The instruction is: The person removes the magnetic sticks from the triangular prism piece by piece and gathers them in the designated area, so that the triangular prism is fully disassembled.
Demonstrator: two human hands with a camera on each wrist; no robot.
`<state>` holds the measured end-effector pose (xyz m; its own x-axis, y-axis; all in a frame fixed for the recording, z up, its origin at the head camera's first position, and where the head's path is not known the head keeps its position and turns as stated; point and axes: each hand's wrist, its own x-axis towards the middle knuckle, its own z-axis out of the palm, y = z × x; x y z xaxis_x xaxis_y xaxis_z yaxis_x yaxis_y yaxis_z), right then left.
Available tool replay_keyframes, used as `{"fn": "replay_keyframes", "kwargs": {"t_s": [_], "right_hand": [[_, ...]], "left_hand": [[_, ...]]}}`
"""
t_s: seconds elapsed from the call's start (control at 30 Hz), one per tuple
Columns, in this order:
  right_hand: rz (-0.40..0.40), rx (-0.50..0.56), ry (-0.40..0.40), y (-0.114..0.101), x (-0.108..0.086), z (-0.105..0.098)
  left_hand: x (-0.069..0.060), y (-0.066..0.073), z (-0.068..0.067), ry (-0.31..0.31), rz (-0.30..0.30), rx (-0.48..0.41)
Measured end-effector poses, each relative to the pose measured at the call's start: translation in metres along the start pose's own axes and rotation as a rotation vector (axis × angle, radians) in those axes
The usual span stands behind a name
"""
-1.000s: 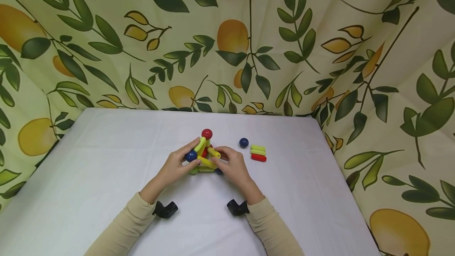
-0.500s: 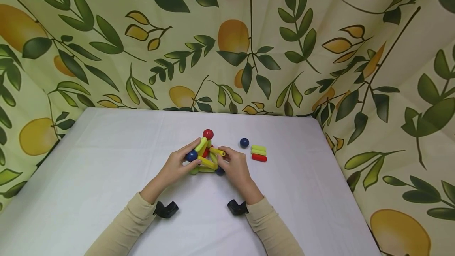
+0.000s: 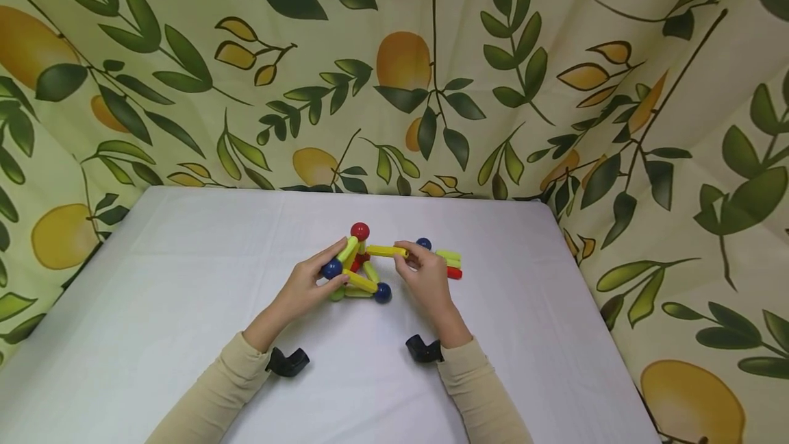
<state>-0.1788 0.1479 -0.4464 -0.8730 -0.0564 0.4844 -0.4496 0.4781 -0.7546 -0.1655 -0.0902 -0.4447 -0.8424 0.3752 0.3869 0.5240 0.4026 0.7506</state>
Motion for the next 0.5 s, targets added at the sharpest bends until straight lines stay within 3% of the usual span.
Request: {"fn": "replay_keyframes", "kwargs": {"t_s": [0.27,0.5], "right_hand": [[0.108,0.106,0.026,0.022,0.008,-0.038],[0.226,0.1,0.018,0.04,0.012,-0.077]], "left_hand": [[-0.001,-0.001,0.0,-0.011,-0.004,0.002],[-0.001,-0.001,0.0,-0.013,-0.008,0.008]]}}
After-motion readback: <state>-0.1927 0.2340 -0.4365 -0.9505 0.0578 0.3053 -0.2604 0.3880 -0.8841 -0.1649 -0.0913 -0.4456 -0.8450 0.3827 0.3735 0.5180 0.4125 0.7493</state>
